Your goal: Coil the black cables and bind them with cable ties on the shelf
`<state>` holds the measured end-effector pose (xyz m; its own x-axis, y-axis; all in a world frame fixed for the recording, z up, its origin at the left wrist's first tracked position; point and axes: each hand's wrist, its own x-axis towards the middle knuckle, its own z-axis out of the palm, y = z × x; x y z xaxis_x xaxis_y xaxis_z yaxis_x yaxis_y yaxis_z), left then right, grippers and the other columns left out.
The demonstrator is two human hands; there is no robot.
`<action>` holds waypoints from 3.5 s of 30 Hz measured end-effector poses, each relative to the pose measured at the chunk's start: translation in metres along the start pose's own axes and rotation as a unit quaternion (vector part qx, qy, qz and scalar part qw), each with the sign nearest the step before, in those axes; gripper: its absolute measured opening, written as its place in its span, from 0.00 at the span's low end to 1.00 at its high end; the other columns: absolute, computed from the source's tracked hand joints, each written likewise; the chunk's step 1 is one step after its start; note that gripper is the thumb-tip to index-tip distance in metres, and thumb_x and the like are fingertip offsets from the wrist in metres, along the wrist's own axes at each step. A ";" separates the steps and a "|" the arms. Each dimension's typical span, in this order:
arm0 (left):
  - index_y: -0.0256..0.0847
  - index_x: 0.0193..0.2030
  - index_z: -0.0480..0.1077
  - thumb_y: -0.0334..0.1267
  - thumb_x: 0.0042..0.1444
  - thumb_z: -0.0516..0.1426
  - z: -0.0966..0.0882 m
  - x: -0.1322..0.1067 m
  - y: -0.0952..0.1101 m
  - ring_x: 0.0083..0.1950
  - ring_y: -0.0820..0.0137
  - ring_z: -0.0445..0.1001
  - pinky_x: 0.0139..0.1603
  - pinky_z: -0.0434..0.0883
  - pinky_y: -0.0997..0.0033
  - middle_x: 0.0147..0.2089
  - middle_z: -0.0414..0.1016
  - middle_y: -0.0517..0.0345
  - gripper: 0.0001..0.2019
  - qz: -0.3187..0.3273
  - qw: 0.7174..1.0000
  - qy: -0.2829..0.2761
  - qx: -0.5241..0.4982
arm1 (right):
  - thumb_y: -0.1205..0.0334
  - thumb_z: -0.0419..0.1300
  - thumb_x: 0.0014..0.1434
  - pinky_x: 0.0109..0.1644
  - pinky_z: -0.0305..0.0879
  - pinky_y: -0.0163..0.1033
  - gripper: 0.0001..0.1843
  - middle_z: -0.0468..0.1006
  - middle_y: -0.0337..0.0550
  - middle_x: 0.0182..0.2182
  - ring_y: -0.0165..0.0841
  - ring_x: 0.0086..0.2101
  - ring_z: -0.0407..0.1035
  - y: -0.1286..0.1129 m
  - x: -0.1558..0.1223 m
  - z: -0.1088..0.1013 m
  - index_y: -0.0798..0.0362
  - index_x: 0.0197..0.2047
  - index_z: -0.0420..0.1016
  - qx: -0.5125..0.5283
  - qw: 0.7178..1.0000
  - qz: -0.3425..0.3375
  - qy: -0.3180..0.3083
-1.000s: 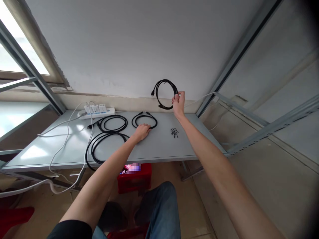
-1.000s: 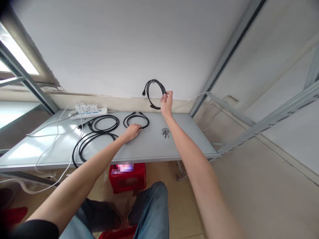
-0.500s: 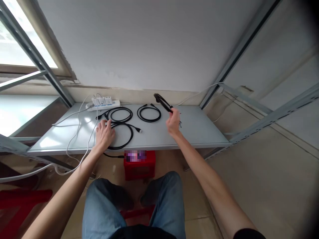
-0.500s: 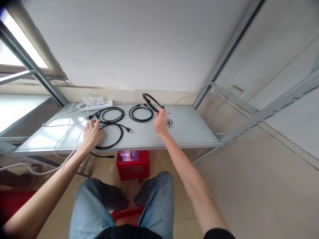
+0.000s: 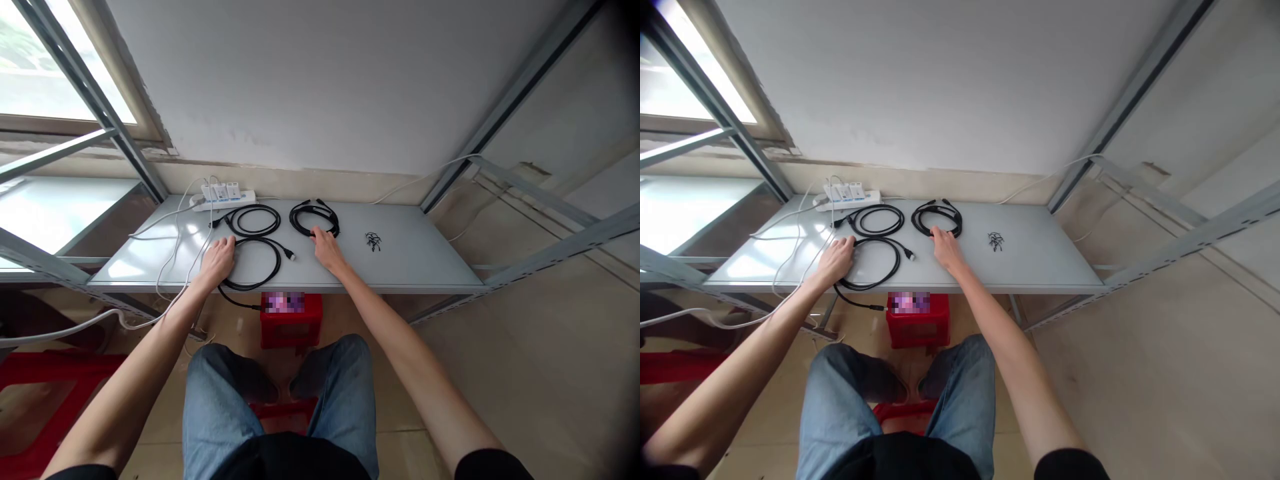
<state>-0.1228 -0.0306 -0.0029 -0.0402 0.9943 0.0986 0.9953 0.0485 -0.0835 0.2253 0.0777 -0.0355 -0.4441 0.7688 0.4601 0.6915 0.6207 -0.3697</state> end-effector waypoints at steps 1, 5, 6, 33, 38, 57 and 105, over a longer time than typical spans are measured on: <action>0.36 0.64 0.67 0.25 0.62 0.53 -0.002 0.001 -0.003 0.61 0.48 0.77 0.57 0.75 0.56 0.59 0.78 0.35 0.23 0.016 1.000 -0.005 0.008 | 0.68 0.45 0.78 0.56 0.68 0.54 0.15 0.83 0.59 0.52 0.50 0.48 0.77 -0.002 0.001 -0.001 0.53 0.56 0.70 -0.004 1.000 0.003 -0.012; 0.37 0.65 0.64 0.24 0.62 0.52 -0.010 0.005 -0.010 0.57 0.52 0.81 0.53 0.75 0.60 0.60 0.77 0.37 0.24 0.044 0.998 -0.024 0.024 | 0.70 0.45 0.77 0.57 0.67 0.53 0.15 0.83 0.59 0.53 0.50 0.51 0.78 -0.006 0.001 -0.003 0.53 0.57 0.70 -0.010 0.999 0.021 -0.026; 0.36 0.65 0.64 0.23 0.62 0.51 -0.012 0.008 -0.012 0.55 0.53 0.82 0.52 0.75 0.61 0.60 0.76 0.37 0.24 0.044 0.998 -0.030 0.027 | 0.71 0.45 0.77 0.57 0.67 0.53 0.15 0.83 0.59 0.53 0.50 0.51 0.78 -0.006 0.001 -0.004 0.53 0.57 0.70 -0.013 0.999 0.024 -0.025; 0.41 0.72 0.66 0.24 0.61 0.49 0.008 0.047 0.018 0.76 0.57 0.71 0.73 0.72 0.58 0.79 0.67 0.44 0.33 0.205 0.969 -0.013 -0.138 | 0.73 0.45 0.73 0.57 0.67 0.53 0.18 0.84 0.60 0.55 0.50 0.52 0.77 -0.005 0.001 -0.004 0.53 0.57 0.71 -0.016 0.999 0.033 -0.013; 0.40 0.69 0.69 0.27 0.66 0.48 0.007 0.046 0.024 0.75 0.56 0.72 0.70 0.73 0.57 0.76 0.70 0.42 0.26 0.217 0.965 -0.001 -0.149 | 0.74 0.46 0.74 0.58 0.66 0.52 0.17 0.84 0.61 0.55 0.50 0.53 0.78 -0.004 0.001 -0.006 0.54 0.58 0.71 -0.015 0.999 0.042 -0.024; 0.40 0.64 0.70 0.41 0.72 0.48 0.002 0.092 -0.055 0.60 0.48 0.77 0.62 0.75 0.50 0.61 0.77 0.36 0.20 0.066 0.996 -0.035 -0.052 | 0.71 0.46 0.77 0.59 0.66 0.52 0.16 0.83 0.58 0.53 0.49 0.51 0.77 -0.005 0.002 -0.006 0.53 0.59 0.71 -0.031 0.998 0.049 -0.035; 0.41 0.53 0.72 0.35 0.75 0.51 0.006 0.046 0.197 0.63 0.50 0.73 0.68 0.68 0.50 0.61 0.74 0.39 0.09 0.203 0.959 0.099 -0.173 | 0.53 0.64 0.70 0.37 0.57 0.40 0.15 0.79 0.44 0.30 0.39 0.32 0.69 0.015 -0.003 -0.015 0.48 0.31 0.75 0.010 0.974 0.216 0.063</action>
<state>0.0714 0.0256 -0.0212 0.3405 0.8852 0.3170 0.8959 -0.4077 0.1762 0.2455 0.0820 -0.0302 -0.0391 0.9348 0.3529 0.7866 0.2466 -0.5661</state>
